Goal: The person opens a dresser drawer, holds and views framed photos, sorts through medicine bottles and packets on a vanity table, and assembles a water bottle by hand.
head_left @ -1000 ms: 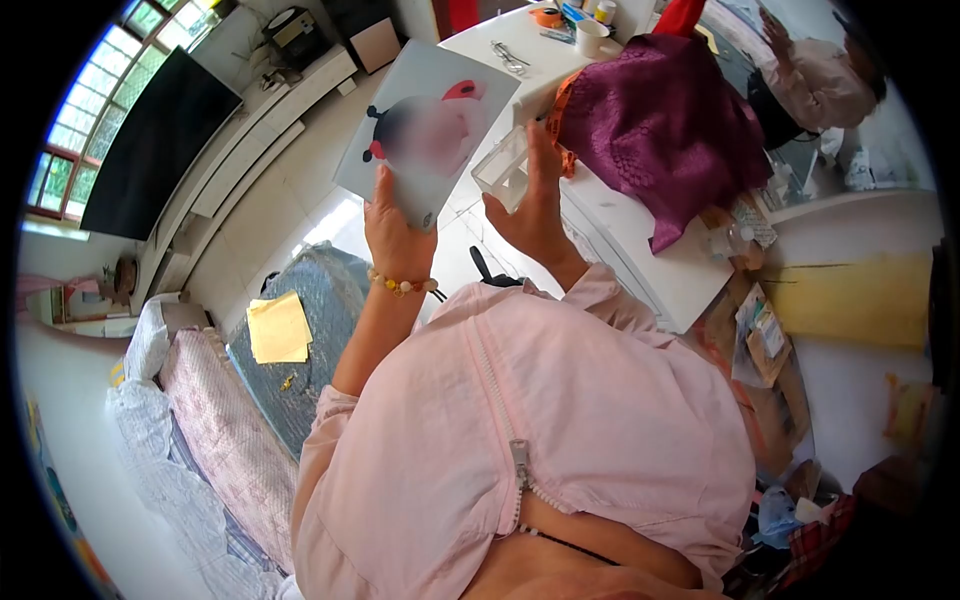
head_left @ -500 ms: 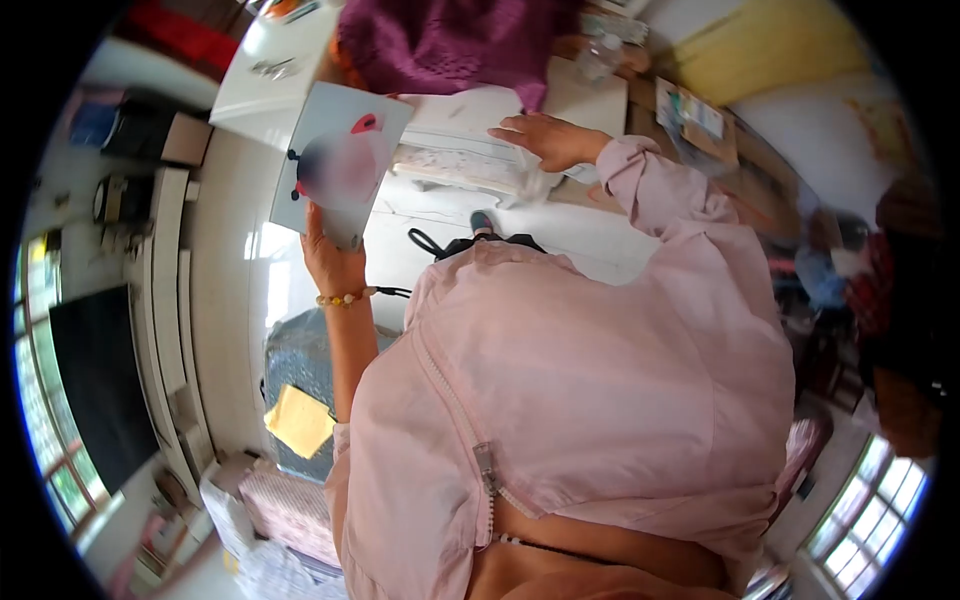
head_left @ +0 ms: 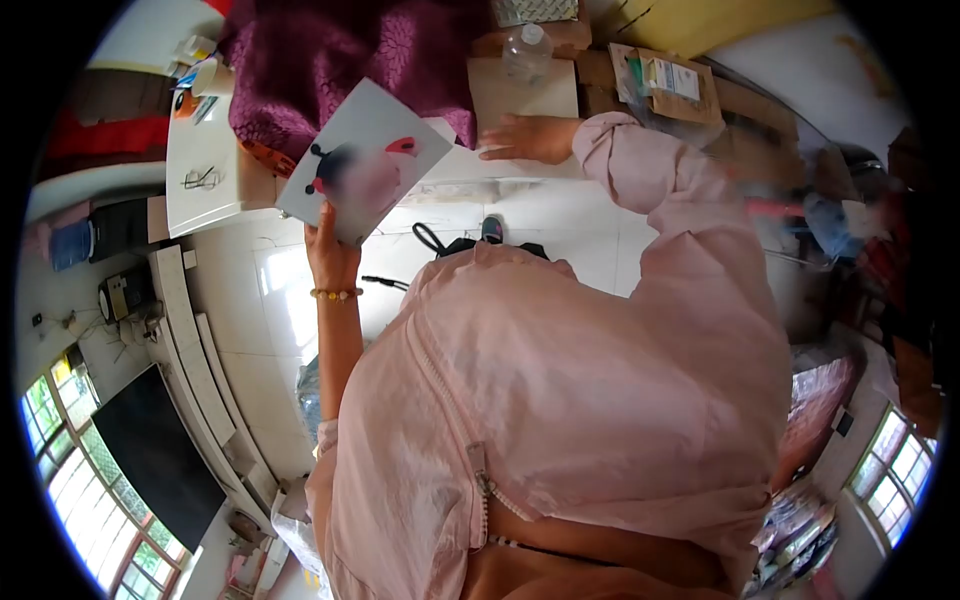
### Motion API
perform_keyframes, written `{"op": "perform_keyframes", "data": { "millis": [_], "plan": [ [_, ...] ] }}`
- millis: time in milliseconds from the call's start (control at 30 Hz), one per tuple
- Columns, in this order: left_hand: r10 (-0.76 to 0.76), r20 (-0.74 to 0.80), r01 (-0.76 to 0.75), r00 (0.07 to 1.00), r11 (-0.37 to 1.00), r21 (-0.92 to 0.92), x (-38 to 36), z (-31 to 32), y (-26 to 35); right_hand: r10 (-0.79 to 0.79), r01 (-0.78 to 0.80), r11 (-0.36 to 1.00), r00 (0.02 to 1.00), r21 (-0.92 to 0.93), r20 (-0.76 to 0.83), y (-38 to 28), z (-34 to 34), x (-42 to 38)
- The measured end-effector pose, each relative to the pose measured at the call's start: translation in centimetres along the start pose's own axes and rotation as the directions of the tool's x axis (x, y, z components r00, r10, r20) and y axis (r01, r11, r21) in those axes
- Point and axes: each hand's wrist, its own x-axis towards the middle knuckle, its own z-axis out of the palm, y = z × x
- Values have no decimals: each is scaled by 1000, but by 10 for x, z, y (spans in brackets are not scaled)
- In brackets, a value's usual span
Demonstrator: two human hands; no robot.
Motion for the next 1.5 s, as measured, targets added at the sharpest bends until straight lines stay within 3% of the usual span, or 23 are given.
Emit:
{"op": "perform_keyframes", "data": {
  "millis": [33,100,167,200,233,267,300,333,367,400,433,500,567,633,667,700,767,900,1000,1200,1267,1367,1500],
  "plan": [
    [-21,6,21,1000,1000,9,-3,0,4,14,-14,1000,1000,18,-3,-18,-6,-8],
    [-52,52,50,997,998,43,-12,4,17,198,-192,980,958,48,-207,-59,-29,-26],
    [-68,119,63,991,997,50,-7,34,34,334,-320,941,932,109,-145,-99,-84,-50],
    [-104,174,87,979,991,101,7,47,31,544,-352,752,809,557,-224,-104,-87,-63],
    [-142,232,108,962,982,152,25,55,28,741,-229,414,647,881,-180,-105,-88,-70],
    [-42,358,-179,933,808,561,67,35,1,751,9,307,612,952,-248,-98,-80,-70],
    [-103,404,-194,909,753,629,78,43,-7,755,16,300,608,954,-248,-97,-77,-67],
    [-163,447,-221,880,692,687,90,52,-13,792,172,157,566,972,-228,-106,-83,-66],
    [-315,419,66,851,857,510,76,105,-6,826,329,18,528,944,-200,-115,-86,-65],
    [-360,461,6,811,793,609,87,123,-14,857,195,3,505,981,-103,-113,-84,-66],
    [-422,497,-58,758,715,696,101,136,-24,866,205,5,488,979,-106,-117,-77,-63],
    [-507,514,-58,692,671,740,112,142,-44,973,-60,175,165,983,-163,-130,-55,-60],
    [-584,521,-64,623,626,777,124,138,-62,993,-88,97,83,991,-90,-141,-33,-58],
    [-665,475,-169,576,472,865,135,129,-74,998,44,64,-17,997,-63,-149,-5,-50],
    [-663,503,-144,555,519,843,139,123,-76,998,77,47,-52,996,-43,-150,9,-44],
    [-663,504,-145,553,519,842,146,113,-82,998,77,47,-54,996,-43,-148,17,-40],
    [-411,620,-83,669,787,611,157,83,-102,994,164,89,-76,982,-78,-146,25,-33],
    [-390,659,-173,644,764,622,168,59,-104,995,98,96,-36,991,-93,-132,32,-16],
    [-434,670,-158,603,757,633,163,66,-103,994,158,108,11,982,-112,-126,35,-13],
    [-461,569,-109,681,704,701,161,68,-117,1000,229,3,2,973,-4,-120,46,-2],
    [-547,498,-341,673,368,865,171,64,-128,1000,222,-24,7,975,23,-112,67,5],
    [-527,516,-431,675,286,856,206,66,-159,995,178,-94,1,979,96,-74,104,15],
    [-551,523,-395,650,343,852,222,52,-173,989,159,-137,-35,978,144,-68,116,20]
  ]
}}
